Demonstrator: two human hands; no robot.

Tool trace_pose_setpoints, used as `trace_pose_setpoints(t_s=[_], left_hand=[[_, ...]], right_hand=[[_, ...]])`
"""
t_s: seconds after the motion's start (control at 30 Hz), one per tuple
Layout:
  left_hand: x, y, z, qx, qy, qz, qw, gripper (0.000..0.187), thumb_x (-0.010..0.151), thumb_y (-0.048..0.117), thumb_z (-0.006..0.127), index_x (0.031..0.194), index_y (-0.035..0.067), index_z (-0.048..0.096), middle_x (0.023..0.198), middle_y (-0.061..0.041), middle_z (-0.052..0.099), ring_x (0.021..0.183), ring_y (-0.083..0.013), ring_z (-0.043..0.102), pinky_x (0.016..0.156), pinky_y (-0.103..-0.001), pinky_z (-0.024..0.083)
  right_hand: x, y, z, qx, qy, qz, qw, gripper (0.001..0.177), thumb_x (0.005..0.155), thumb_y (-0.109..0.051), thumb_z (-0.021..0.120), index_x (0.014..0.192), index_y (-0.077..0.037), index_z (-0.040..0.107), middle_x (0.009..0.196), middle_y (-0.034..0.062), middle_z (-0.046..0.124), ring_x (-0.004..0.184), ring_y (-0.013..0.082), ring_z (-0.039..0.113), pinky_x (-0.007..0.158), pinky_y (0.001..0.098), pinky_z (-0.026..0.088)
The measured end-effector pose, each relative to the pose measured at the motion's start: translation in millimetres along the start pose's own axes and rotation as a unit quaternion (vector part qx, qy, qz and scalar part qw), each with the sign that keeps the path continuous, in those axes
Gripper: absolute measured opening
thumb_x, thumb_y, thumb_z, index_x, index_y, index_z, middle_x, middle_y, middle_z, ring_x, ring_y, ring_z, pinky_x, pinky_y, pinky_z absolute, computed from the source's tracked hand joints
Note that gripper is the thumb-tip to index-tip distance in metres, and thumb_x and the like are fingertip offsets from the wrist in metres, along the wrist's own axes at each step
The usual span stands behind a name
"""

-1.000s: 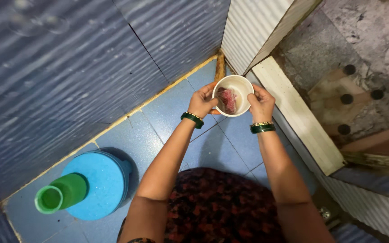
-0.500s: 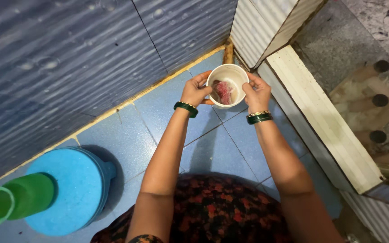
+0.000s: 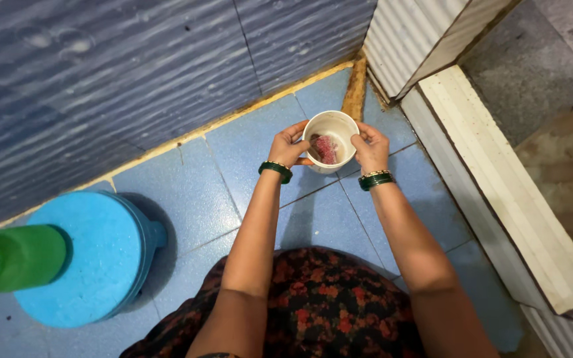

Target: The person cleans the intersection of the wall and floor by hand with a cloth, repeatedly dipping the cloth into a cup of liquid and scrubbing along the base of the wall.

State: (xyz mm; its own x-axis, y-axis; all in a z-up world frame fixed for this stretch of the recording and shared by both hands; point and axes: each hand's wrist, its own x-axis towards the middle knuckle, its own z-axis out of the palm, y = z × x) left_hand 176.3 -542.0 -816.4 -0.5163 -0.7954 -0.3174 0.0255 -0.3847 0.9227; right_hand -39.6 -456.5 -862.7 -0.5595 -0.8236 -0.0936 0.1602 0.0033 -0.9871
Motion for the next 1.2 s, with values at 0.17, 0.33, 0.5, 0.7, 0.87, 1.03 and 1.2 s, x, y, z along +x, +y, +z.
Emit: trace_pose_setpoints(t_s=[0.17,0.33,0.5,0.7,0.87,1.03,1.2], left_hand=[[-1.7,-21.7,-5.6,-0.005,0.016,0.0,1.0,0.063,0.083,-0.003,0.061,0.144,0.006,0.054,0.132,-0.01,0.068,0.099,-0.0218,0.074,0.065,-0.037,0.07],[-10.3,-44.3,-13.7,-0.01,0.022,0.007,1.0,0.063,0.084,-0.003,0.061,0.146,0.005,0.054,0.129,-0.012,0.07,0.098,-0.022,0.075,0.067,-0.036,0.07],[-22.9,-57.7,-21.4,-0.002,0.019,0.001,1.0,0.062,0.085,-0.001,0.064,0.146,0.006,0.053,0.128,-0.009,0.071,0.099,-0.0198,0.075,0.067,-0.034,0.069],[-31.1,-68.6,-27.1,0.015,0.054,-0.005,0.998,0.06,0.087,0.002,0.068,0.145,0.006,0.054,0.128,-0.009,0.071,0.097,-0.0217,0.075,0.065,-0.034,0.068],[-28.7,-79.6,-34.1,0.01,0.048,0.0,0.999,0.062,0.086,0.003,0.068,0.146,0.008,0.053,0.13,-0.007,0.07,0.102,-0.0202,0.074,0.065,-0.033,0.069],[-26.4,-89.9,-38.3,-0.006,0.045,-0.001,0.999,0.063,0.085,0.001,0.067,0.146,0.007,0.052,0.132,-0.007,0.069,0.103,-0.02,0.074,0.066,-0.034,0.07],[-24.1,-94.0,-36.1,0.025,0.058,-0.02,0.998,0.06,0.087,0.003,0.07,0.144,0.006,0.055,0.133,-0.009,0.069,0.102,-0.0209,0.075,0.066,-0.034,0.069]], right_hand=[[-4.5,16.9,-2.8,0.019,-0.018,0.017,1.0,0.037,0.087,0.001,0.067,0.124,0.0,0.072,0.079,-0.0044,0.063,0.049,0.0009,0.045,0.041,0.0192,0.03],[-13.9,32.7,-2.6,0.03,-0.024,0.032,0.999,0.036,0.088,0.002,0.068,0.123,0.0,0.073,0.078,-0.004,0.061,0.049,0.0011,0.045,0.04,0.0194,0.03],[-26.2,40.1,0.2,0.039,-0.029,0.051,0.998,0.034,0.088,0.001,0.068,0.122,0.001,0.071,0.078,-0.0029,0.063,0.048,0.0011,0.044,0.04,0.0195,0.027],[-31.2,60.1,5.7,0.038,-0.058,0.042,0.997,0.038,0.09,-0.002,0.069,0.127,0.0,0.072,0.078,-0.0041,0.06,0.049,0.0004,0.043,0.041,0.0192,0.028],[-28.4,73.8,6.8,0.003,-0.048,0.031,0.998,0.036,0.089,-0.003,0.072,0.126,-0.002,0.072,0.076,-0.0052,0.06,0.05,0.0015,0.047,0.042,0.0196,0.034],[-28.3,78.7,3.8,-0.033,-0.053,0.019,0.998,0.035,0.09,-0.005,0.073,0.125,-0.002,0.073,0.073,-0.0054,0.059,0.051,0.0019,0.048,0.044,0.0192,0.036],[-25.7,86.9,-4.5,-0.097,-0.067,-0.012,0.993,0.035,0.091,-0.005,0.073,0.126,-0.001,0.072,0.071,-0.0049,0.057,0.051,0.0028,0.049,0.045,0.0198,0.038]])
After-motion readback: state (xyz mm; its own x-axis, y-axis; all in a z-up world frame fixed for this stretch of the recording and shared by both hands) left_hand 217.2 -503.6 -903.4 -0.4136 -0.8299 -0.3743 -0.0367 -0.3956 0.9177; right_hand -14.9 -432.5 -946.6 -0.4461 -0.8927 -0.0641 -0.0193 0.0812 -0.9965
